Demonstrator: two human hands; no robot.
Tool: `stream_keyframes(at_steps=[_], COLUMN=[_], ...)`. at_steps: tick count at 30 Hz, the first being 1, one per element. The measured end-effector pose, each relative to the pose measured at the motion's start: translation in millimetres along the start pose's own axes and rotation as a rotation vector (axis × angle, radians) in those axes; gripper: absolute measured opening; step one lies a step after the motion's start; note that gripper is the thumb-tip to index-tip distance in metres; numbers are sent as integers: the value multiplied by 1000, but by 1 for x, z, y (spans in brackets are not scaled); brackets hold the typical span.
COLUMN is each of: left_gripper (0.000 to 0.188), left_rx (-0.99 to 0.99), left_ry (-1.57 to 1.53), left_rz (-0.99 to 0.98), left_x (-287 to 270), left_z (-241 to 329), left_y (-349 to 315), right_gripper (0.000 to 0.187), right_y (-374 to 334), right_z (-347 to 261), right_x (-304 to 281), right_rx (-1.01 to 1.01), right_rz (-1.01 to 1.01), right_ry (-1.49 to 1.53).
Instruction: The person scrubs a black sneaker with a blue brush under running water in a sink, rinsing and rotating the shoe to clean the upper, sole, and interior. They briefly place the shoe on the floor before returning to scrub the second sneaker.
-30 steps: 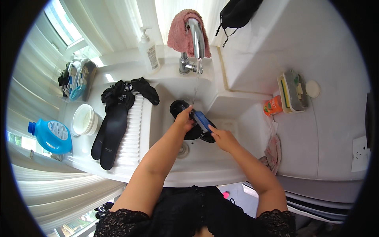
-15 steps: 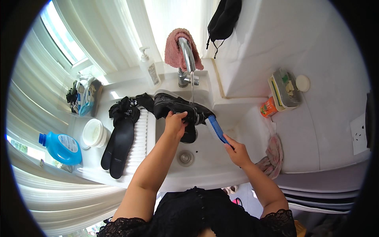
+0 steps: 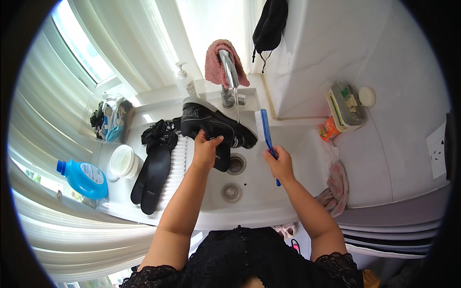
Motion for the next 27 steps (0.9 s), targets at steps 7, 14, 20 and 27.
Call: stream_keyframes(at_steps=[7, 14, 20, 27], left_gripper=[38, 33, 24, 22], left_rx=[-250, -291, 14, 470], left_ry=[308, 503, 880, 1401], left_rz=[-361, -498, -509, -428], left_x=[6, 14, 3, -3], left_z=[-33, -71, -73, -83], left_y=[-7, -15, 9, 12], right_gripper=[34, 48, 57, 67], right_y=[15, 48, 64, 61], right_z=[-25, -17, -24, -26], right_x=[-2, 12, 25, 29], right_rx=[-65, -143, 4, 129], right_rz=[4, 38, 66, 274], right_ry=[-97, 5, 16, -110])
Point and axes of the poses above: each hand's wrist, its own y-axis towards the middle knuckle, its own x-axis out of the palm, z = x × y, the point moved 10 cm from there along y, towards the middle knuckle, and after that the axes turned 2 degrees about x, right-handed, at the moved point
